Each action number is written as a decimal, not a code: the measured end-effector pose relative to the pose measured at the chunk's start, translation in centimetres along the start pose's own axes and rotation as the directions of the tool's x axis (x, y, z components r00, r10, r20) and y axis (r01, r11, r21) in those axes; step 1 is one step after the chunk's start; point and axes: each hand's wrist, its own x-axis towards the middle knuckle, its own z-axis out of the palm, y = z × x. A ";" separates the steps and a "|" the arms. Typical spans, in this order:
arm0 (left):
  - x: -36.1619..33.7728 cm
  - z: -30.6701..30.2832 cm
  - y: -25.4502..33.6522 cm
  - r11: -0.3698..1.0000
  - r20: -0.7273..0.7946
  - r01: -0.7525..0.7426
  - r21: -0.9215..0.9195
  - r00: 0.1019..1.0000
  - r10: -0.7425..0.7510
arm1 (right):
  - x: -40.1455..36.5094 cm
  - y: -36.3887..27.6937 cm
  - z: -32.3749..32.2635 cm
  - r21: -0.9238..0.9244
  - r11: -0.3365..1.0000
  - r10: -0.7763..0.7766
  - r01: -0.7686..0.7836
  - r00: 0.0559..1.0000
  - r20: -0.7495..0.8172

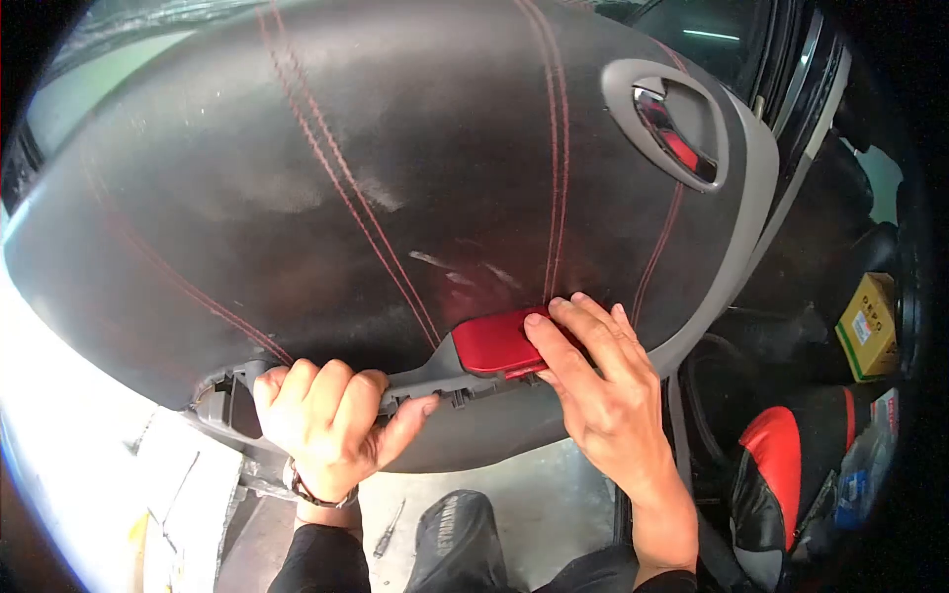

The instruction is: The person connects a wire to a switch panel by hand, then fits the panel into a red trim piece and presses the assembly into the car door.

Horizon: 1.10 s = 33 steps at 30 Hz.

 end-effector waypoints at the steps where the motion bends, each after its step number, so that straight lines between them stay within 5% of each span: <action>1: 0.1 0.0 0.0 1.000 -0.004 -0.003 0.009 1.000 0.003 | 0.0 0.0 0.1 0.012 1.000 0.003 -0.003 1.000 -0.011; 14: -0.1 0.5 0.5 0.997 -0.061 0.019 0.076 0.998 -0.014 | -0.1 -0.3 0.3 0.061 0.997 0.040 -0.038 0.999 -0.029; 24: 0.7 0.2 0.2 0.997 -0.082 -0.053 0.047 0.995 0.056 | -0.1 -0.7 -0.2 -0.051 0.994 -0.090 0.094 0.993 0.072; 33: 2.1 -1.8 1.1 0.996 0.157 -0.032 -0.086 0.987 0.045 | 0.8 -0.3 -0.8 -0.033 0.981 -0.186 0.191 0.976 0.112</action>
